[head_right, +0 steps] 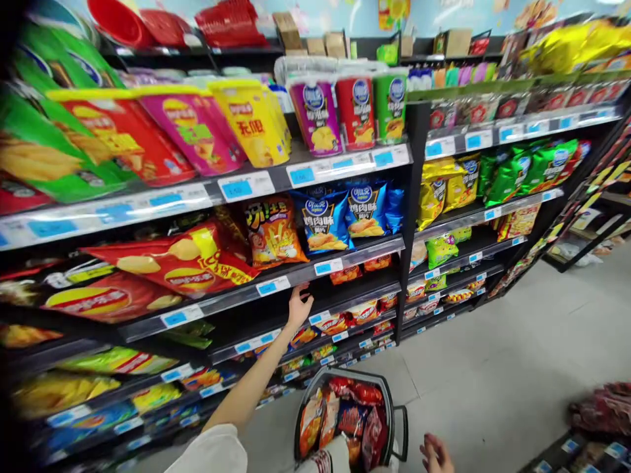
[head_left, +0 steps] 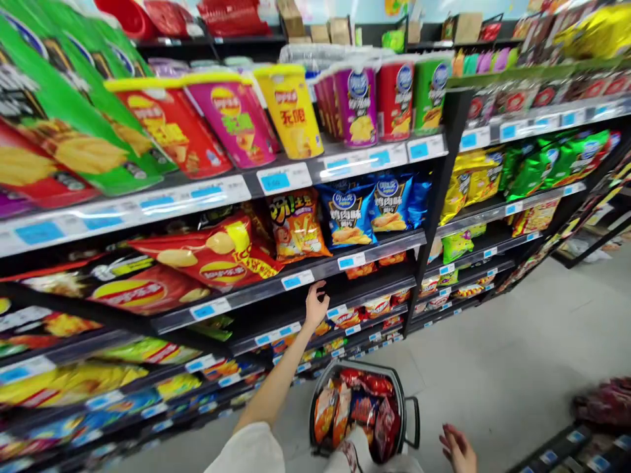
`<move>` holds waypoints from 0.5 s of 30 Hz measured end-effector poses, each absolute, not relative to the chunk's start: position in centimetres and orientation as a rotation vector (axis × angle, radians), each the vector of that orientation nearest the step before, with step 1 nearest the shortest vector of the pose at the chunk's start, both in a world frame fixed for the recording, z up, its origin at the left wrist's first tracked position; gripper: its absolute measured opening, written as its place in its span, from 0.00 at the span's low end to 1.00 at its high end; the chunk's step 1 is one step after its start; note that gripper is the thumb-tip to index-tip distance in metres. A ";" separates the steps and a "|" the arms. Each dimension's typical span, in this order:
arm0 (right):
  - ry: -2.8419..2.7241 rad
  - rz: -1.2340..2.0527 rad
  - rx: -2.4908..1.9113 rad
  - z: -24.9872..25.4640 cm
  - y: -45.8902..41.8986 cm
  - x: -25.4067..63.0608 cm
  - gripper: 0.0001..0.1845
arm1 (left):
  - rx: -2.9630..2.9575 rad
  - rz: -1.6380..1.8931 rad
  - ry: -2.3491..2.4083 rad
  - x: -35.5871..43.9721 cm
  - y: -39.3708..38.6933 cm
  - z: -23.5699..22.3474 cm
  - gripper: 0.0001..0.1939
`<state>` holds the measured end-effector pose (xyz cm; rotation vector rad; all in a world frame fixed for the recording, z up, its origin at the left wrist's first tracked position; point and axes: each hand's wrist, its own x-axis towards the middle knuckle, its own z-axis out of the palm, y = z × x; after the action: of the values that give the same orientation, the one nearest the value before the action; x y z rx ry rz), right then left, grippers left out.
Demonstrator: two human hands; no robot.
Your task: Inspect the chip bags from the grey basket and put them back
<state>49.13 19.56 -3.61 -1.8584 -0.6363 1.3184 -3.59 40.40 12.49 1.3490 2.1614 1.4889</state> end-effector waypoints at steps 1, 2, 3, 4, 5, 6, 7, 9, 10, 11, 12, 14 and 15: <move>-0.676 1.309 -1.845 -3.0 19.4 48.8 0.22 | 1.386 1.516 2.139 -3.8 38.3 12.2 0.24; -0.716 1.317 -1.827 -2.1 19.2 48.3 0.23 | 1.418 1.529 2.124 -4.1 36.2 12.0 0.24; -0.758 1.331 -1.815 -1.3 19.0 47.8 0.24 | 1.441 1.527 2.121 -4.3 34.1 11.6 0.23; -0.802 1.324 -1.819 -0.4 18.8 47.2 0.24 | 1.454 1.512 2.127 -4.6 32.0 11.2 0.22; -0.863 1.337 -1.820 0.3 18.7 46.6 0.24 | 1.459 1.486 2.138 -5.0 30.0 10.7 0.21; -0.920 1.343 -1.828 0.8 18.5 46.0 0.24 | 1.459 1.451 2.148 -5.4 28.1 10.0 0.20; -0.944 1.353 -1.845 1.0 18.4 45.4 0.23 | 1.454 1.411 2.156 -5.7 26.2 9.3 0.19; -0.981 1.416 -1.869 0.7 18.0 44.3 0.24 | 1.435 1.311 2.149 -6.4 22.4 7.5 0.17; -0.996 1.452 -1.874 0.3 17.7 43.8 0.26 | 1.421 1.253 2.134 -6.6 20.5 6.6 0.15; -1.007 1.487 -1.878 -0.2 17.4 43.4 0.28 | 1.405 1.189 2.110 -6.6 18.6 5.7 0.14; -1.012 1.512 -1.890 -0.7 17.1 42.9 0.30 | 1.387 1.120 2.080 -6.6 16.7 4.9 0.13; -1.023 1.567 -1.905 -1.6 16.4 41.9 0.32 | 1.342 0.969 2.008 -6.3 13.0 3.2 0.12; -1.029 1.591 -1.916 -1.9 16.0 41.4 0.33 | 1.315 0.889 1.972 -6.1 11.3 2.4 0.12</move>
<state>41.44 16.05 -1.90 -1.9157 -1.0293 1.5909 -6.12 11.28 2.40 1.3151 1.9717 0.8894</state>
